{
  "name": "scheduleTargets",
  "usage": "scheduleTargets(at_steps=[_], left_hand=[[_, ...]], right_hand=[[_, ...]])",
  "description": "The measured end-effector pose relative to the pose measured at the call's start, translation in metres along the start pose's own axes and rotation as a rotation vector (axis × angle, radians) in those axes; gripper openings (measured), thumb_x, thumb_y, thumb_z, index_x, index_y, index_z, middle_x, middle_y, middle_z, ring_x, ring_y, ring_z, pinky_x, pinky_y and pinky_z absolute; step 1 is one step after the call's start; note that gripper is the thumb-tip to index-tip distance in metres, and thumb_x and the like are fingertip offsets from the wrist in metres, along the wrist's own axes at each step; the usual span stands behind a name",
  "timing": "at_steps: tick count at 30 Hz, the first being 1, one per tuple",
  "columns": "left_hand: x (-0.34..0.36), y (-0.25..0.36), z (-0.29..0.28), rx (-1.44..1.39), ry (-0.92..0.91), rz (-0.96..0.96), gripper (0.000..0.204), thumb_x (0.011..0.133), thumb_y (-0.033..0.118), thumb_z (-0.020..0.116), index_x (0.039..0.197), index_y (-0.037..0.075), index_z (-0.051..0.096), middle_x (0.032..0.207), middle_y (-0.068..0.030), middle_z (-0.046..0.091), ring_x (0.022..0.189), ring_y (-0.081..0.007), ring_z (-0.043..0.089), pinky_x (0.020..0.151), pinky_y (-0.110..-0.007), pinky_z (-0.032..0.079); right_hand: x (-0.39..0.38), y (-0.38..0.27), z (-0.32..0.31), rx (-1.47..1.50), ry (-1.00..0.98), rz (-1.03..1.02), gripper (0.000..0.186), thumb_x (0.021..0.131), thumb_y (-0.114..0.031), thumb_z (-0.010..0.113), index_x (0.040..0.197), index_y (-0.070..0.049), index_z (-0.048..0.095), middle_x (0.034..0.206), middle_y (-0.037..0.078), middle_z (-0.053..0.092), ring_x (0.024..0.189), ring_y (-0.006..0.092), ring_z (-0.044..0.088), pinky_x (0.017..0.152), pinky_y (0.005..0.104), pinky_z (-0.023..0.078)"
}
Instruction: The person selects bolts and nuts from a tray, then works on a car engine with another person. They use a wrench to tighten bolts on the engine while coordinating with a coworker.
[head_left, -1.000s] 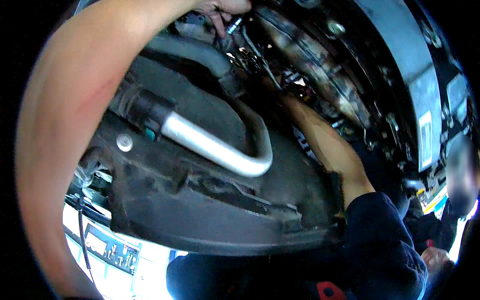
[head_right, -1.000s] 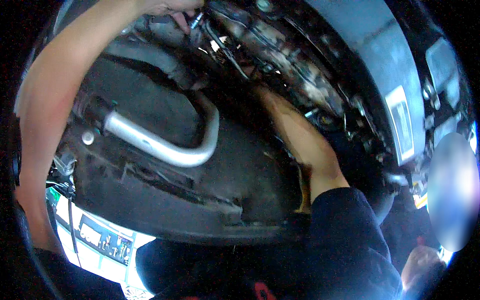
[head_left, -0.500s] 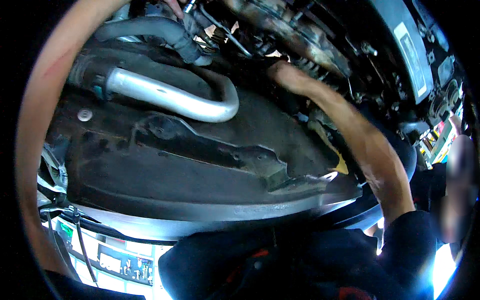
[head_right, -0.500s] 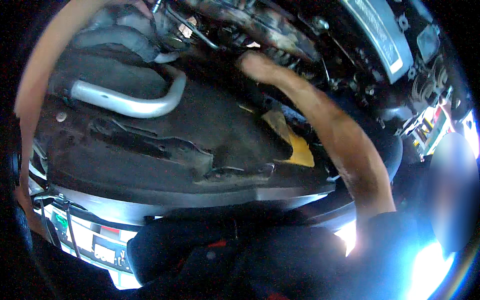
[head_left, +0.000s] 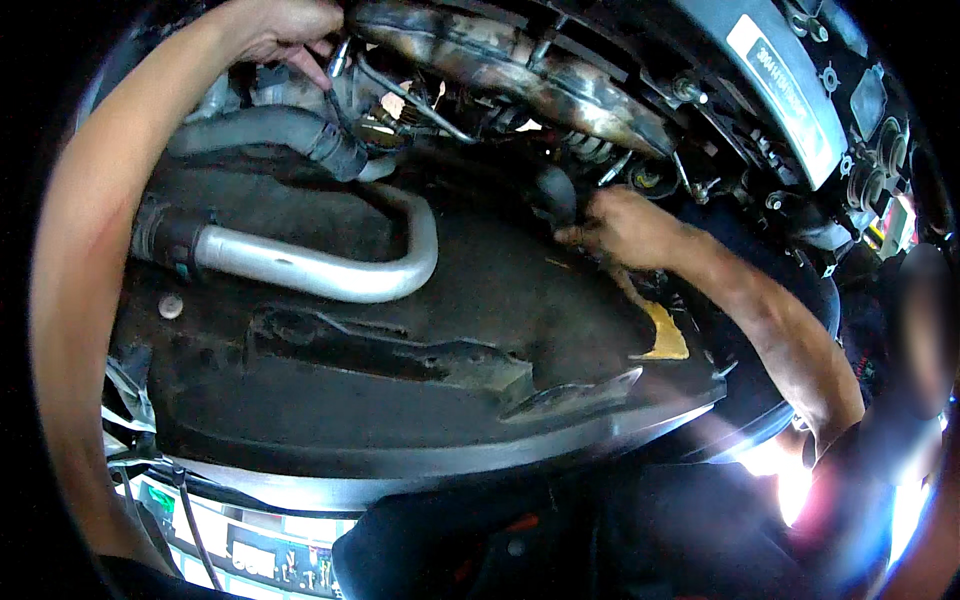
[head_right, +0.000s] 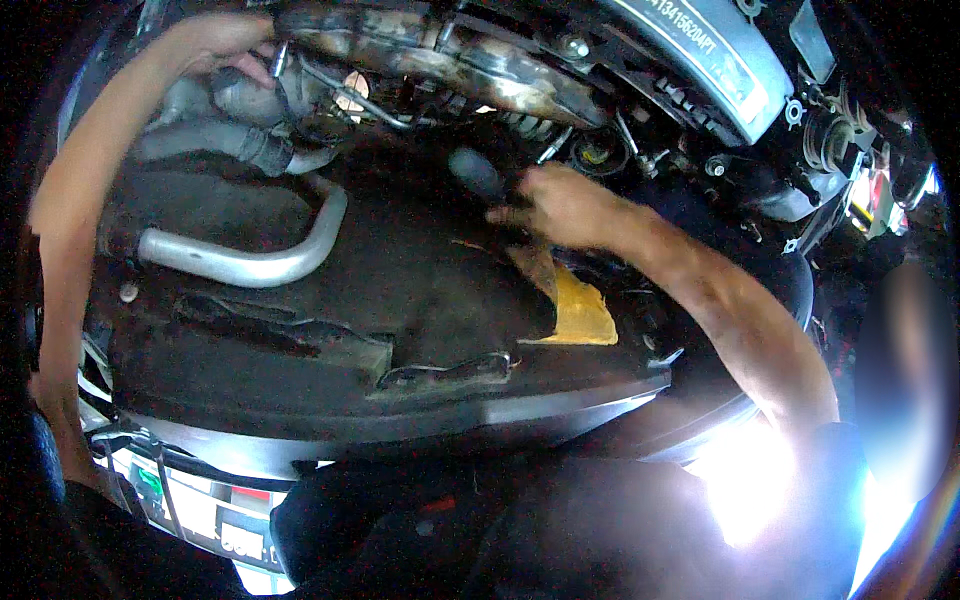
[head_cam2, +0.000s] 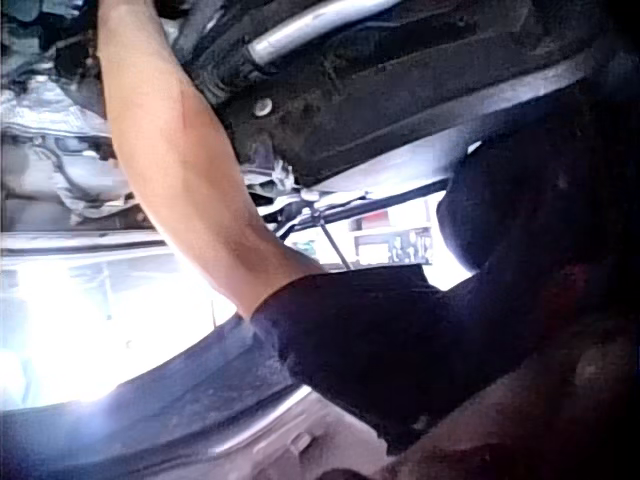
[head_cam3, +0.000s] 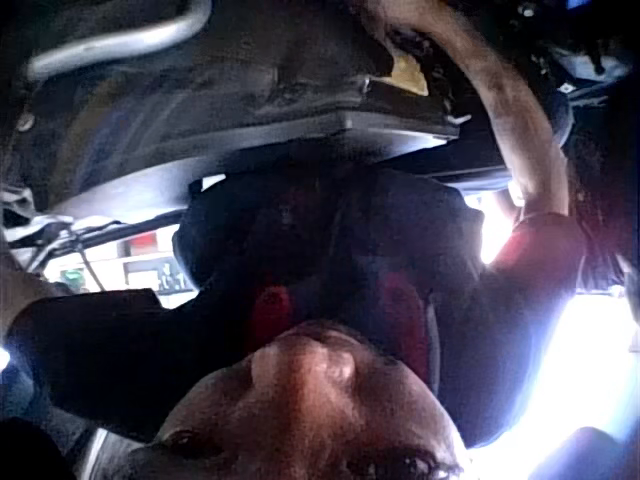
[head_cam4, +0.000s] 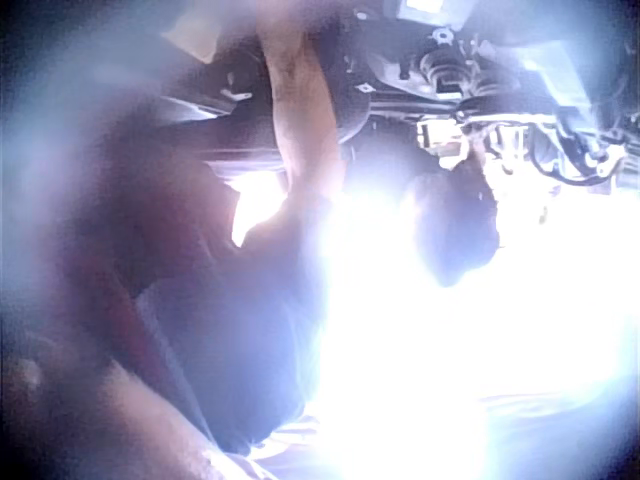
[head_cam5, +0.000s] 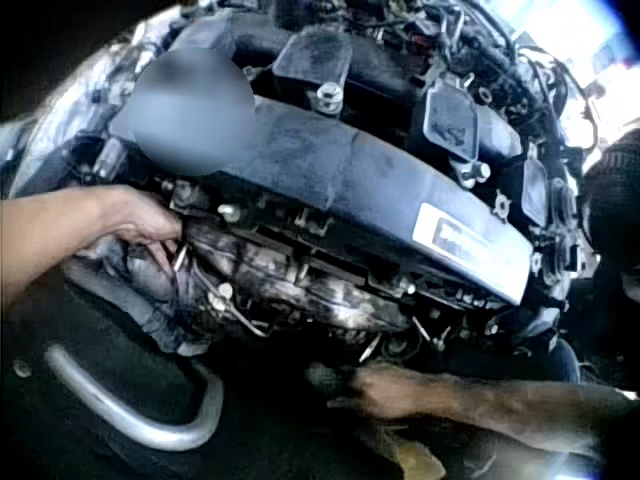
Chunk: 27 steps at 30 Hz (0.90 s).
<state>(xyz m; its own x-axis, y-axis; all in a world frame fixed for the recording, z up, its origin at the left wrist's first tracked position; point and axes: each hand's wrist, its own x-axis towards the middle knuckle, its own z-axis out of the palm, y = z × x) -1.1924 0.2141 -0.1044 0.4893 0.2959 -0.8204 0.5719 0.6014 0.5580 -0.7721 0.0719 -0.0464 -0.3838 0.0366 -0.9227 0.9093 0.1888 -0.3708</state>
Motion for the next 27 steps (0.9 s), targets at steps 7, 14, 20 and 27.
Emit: scheduleTargets(at_steps=[7,14,20,27], left_hand=[[-0.011,0.020,0.036,0.173,0.023,0.113,0.046,0.105,0.026,0.038,0.142,-0.001,0.042,0.137,-0.0172,0.050,0.113,-0.0310,0.060,0.092,-0.040,0.059],[-0.004,0.040,0.045,0.059,0.232,-0.124,0.042,0.105,0.022,0.034,0.140,0.000,0.044,0.135,-0.0175,0.054,0.109,-0.0311,0.064,0.095,-0.039,0.056],[-0.006,0.036,0.048,0.046,0.300,-0.157,0.041,0.104,0.020,0.038,0.141,0.003,0.045,0.133,-0.0140,0.056,0.109,-0.0281,0.064,0.087,-0.039,0.060],[0.010,0.021,0.030,0.032,0.246,-0.102,0.042,0.103,0.026,0.044,0.138,0.003,0.049,0.130,-0.0133,0.059,0.111,-0.0266,0.062,0.084,-0.037,0.061]], right_hand=[[-0.033,0.035,0.052,0.121,0.461,-0.379,0.037,0.091,-0.024,0.064,0.118,0.001,0.060,0.103,0.026,0.064,0.095,0.0407,0.063,0.085,0.0479,0.048],[-0.039,0.048,0.058,0.222,0.441,-0.182,0.051,0.090,-0.009,0.059,0.139,-0.002,0.047,0.120,0.027,0.061,0.105,0.0433,0.061,0.093,0.0460,0.048],[-0.085,0.018,0.013,0.527,0.264,-0.089,0.032,0.094,-0.013,0.054,0.124,-0.004,0.062,0.089,0.017,0.068,0.079,0.0274,0.068,0.073,0.0372,0.055],[-0.154,0.049,0.013,1.245,0.145,0.017,0.039,0.089,-0.011,0.050,0.119,0.012,0.057,0.083,0.019,0.070,0.075,0.0235,0.069,0.065,0.0297,0.056]])
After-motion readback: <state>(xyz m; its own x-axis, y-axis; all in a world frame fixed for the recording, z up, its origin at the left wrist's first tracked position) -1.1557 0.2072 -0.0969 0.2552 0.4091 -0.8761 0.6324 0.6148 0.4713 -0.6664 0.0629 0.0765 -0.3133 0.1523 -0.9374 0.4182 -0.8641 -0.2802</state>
